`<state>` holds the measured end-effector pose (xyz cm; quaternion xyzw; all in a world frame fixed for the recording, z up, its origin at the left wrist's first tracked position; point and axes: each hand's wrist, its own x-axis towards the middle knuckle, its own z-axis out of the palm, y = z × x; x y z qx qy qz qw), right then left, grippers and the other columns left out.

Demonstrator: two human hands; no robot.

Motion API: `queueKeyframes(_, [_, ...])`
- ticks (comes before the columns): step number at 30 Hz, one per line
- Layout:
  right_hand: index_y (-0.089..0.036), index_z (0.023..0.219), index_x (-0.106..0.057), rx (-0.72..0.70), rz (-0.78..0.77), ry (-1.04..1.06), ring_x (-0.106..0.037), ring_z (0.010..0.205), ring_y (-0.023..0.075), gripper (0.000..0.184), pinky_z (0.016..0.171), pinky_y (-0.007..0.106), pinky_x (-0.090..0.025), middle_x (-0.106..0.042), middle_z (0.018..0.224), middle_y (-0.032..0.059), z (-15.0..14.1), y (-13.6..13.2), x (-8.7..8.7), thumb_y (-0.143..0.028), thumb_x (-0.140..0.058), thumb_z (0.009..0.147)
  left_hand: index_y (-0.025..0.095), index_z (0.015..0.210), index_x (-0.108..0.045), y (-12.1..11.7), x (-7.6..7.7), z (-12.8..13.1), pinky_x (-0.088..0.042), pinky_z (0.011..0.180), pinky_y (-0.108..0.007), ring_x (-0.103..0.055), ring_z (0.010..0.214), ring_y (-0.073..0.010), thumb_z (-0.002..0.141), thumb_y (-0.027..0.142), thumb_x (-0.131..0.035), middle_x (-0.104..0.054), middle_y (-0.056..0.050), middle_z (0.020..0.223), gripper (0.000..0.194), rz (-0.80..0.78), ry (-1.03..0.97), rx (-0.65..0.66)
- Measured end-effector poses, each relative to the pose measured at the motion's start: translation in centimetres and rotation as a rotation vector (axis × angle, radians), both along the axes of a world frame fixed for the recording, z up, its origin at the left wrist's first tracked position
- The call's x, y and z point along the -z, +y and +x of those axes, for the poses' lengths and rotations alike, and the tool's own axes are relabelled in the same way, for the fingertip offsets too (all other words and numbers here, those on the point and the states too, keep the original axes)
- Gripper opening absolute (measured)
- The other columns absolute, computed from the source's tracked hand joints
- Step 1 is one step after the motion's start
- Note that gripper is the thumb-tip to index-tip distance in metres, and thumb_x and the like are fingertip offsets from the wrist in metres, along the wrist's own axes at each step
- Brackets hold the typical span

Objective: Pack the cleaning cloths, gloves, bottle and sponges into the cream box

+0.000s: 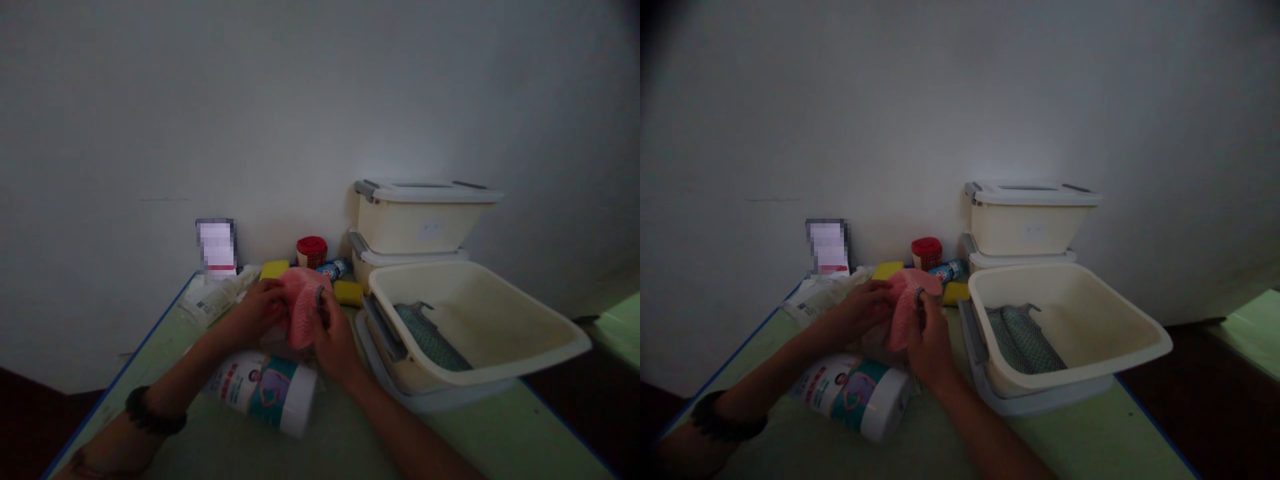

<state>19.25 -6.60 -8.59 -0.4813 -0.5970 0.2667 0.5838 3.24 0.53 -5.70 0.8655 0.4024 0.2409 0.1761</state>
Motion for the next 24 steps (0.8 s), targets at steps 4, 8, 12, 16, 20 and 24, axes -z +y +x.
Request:
queueKeyframes(4, [-0.016, 0.120, -0.043, 0.087, 0.001, -0.009, -0.052, 0.111, 0.0230, 0.037, 0.095, 0.039, -0.041, -0.055, 0.121, 0.0135, 0.0, -0.1, 0.2, -0.031, -0.044, 0.086, 0.018, 0.071, -0.062, 0.1, -0.1, 0.0, -0.042, 0.092, -0.042, -0.055, 0.101, -0.0251, 0.074, 0.024, -0.055, -0.061, -0.012, 0.104, 0.010, -0.016, -0.023, -0.024])
queueKeyframes(8, [-0.010, 0.130, -0.027, 0.213, -0.021, -0.023, -0.041, 0.121, 0.0288, 0.060, 0.100, 0.047, -0.034, -0.041, 0.130, 0.0210, 0.3, 0.0, 0.4, -0.036, -0.050, 0.081, 0.018, 0.083, -0.060, -0.4, -0.6, 0.2, -0.050, 0.077, -0.036, -0.062, 0.082, -0.0213, 0.079, 0.030, -0.049, -0.067, -0.008, 0.087, 0.016, -0.080, -0.051, -0.051])
queueKeyframes(12, [-0.012, 0.125, -0.032, 0.223, -0.013, -0.094, -0.042, 0.119, 0.0296, 0.057, 0.101, 0.047, -0.033, -0.043, 0.125, 0.0194, 0.4, 0.2, 0.6, -0.034, -0.055, 0.078, 0.018, 0.086, -0.060, -0.7, -0.7, 0.3, -0.051, 0.072, -0.033, -0.064, 0.080, -0.0210, 0.080, 0.031, -0.049, -0.068, -0.007, 0.086, 0.018, -0.126, -0.055, -0.067])
queueKeyframes(16, [-0.018, 0.114, -0.044, 0.163, -0.004, -0.192, -0.045, 0.116, 0.0285, 0.040, 0.100, 0.048, -0.034, -0.048, 0.118, 0.0146, 0.1, 0.4, 1.5, -0.034, -0.054, 0.079, 0.018, 0.087, -0.060, -0.5, -0.6, 0.2, -0.051, 0.075, -0.034, -0.065, 0.084, -0.0218, 0.078, 0.027, -0.049, -0.069, -0.009, 0.090, 0.017, -0.140, -0.048, -0.079])
queueKeyframes(20, [-0.017, 0.124, -0.039, 0.112, -0.011, -0.259, -0.037, 0.126, 0.0291, 0.049, 0.102, 0.047, -0.032, -0.039, 0.132, 0.0166, 0.0, 0.7, 2.3, -0.028, -0.054, 0.079, 0.018, 0.089, -0.061, -0.4, -0.5, 0.2, -0.050, 0.078, -0.034, -0.064, 0.089, -0.0226, 0.075, 0.023, -0.050, -0.069, -0.008, 0.092, 0.018, -0.139, -0.014, -0.067])
queueKeyframes(24, [-0.015, 0.132, -0.035, 0.049, -0.014, -0.326, -0.030, 0.132, 0.0270, 0.058, 0.105, 0.045, -0.030, -0.034, 0.140, 0.0160, 0.3, 1.1, 2.7, -0.020, -0.053, 0.077, 0.018, 0.087, -0.062, -0.4, -0.5, 0.2, -0.050, 0.077, -0.034, -0.064, 0.084, -0.0227, 0.075, 0.025, -0.048, -0.068, -0.008, 0.089, 0.020, -0.105, 0.025, -0.050])
